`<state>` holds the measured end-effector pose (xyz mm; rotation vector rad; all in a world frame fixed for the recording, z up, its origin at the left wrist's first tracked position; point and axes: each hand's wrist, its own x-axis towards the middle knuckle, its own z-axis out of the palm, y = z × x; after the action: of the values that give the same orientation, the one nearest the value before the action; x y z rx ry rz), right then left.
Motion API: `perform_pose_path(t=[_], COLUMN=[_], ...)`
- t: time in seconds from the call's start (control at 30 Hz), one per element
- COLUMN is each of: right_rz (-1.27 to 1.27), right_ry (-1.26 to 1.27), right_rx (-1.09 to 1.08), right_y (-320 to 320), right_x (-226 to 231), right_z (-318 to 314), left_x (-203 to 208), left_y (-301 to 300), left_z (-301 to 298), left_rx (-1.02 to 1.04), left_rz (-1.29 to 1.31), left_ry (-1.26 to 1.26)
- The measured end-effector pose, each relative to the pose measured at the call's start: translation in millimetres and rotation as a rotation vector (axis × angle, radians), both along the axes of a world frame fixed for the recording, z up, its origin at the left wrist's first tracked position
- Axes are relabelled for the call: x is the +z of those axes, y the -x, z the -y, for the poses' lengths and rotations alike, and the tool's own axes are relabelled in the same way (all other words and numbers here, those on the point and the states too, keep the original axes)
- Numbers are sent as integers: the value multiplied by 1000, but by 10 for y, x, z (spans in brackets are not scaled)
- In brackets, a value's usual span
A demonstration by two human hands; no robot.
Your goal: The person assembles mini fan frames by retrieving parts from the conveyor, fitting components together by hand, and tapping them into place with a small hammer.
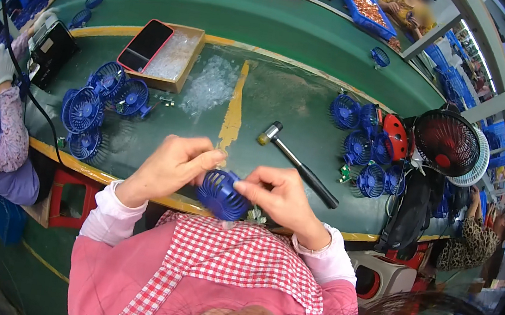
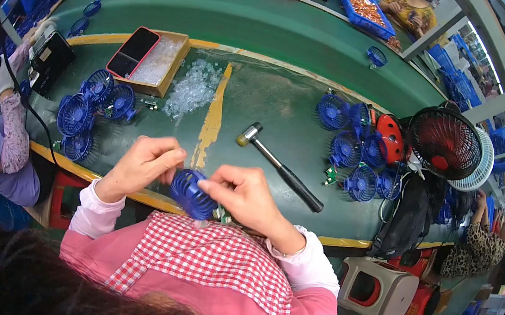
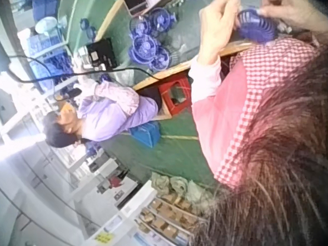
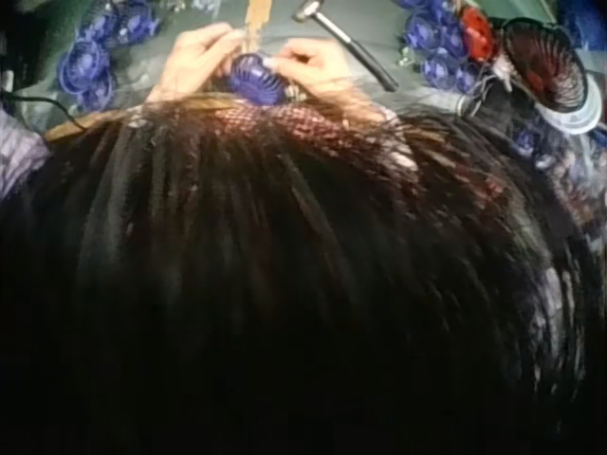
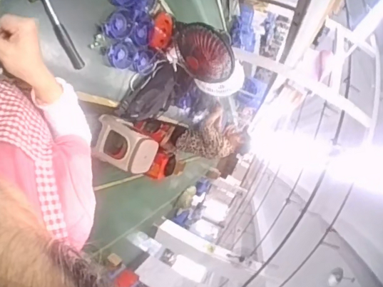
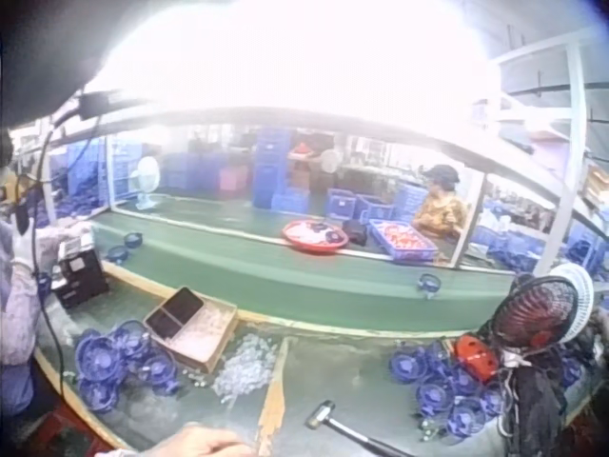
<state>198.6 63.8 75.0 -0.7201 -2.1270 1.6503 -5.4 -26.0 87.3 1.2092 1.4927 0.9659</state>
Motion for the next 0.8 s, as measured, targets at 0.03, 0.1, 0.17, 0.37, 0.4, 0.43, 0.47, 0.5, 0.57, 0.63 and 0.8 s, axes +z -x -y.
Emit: perform_pose_path(t=[0.03, 0.1, 0.17, 0.37, 0.4, 0.43, 0.47, 0.5, 0.57, 0.63, 0.8], right_rz=[18, 4, 199, 328, 425, 429, 514, 593, 479, 317, 194], right_ry=[43, 79, -38, -910, -1017, -1017, -989, -961, -809, -691, -721], right_rx=[-69, -163, -172, -420, -453, -465, -422, -366, -364, -342, -257], right_y=[9, 74, 82, -207, -280, -336, -388, -386, -425, -434, -432], right_x=[-52, -371, -705, -524, -534, -592, -669, -667, -610, -465, -467], right_z=[-47, -133, -215, -299, -364, -417, -467, -488, -380, -165, 70], left_x=[-115, -330, -641, -811, -800, -789, -775, -777, -787, -797, -793], left_y=[0, -85, -237, -251, -255, -255, -259, -257, -256, -258, -276], left_z=[-20, -77, -106, -113, -131, -138, -140, -129, -118, -96, -115], left_rx=[52, -98, -87, -41, -37, -48, -50, -38, -28, -18, -29], left_rz=[-90, -407, -444, -429, -402, -403, -406, -409, -402, -393, -459], left_ry=[-232, -358, -326, -263, -264, -269, -258, -242, -246, -247, -275])
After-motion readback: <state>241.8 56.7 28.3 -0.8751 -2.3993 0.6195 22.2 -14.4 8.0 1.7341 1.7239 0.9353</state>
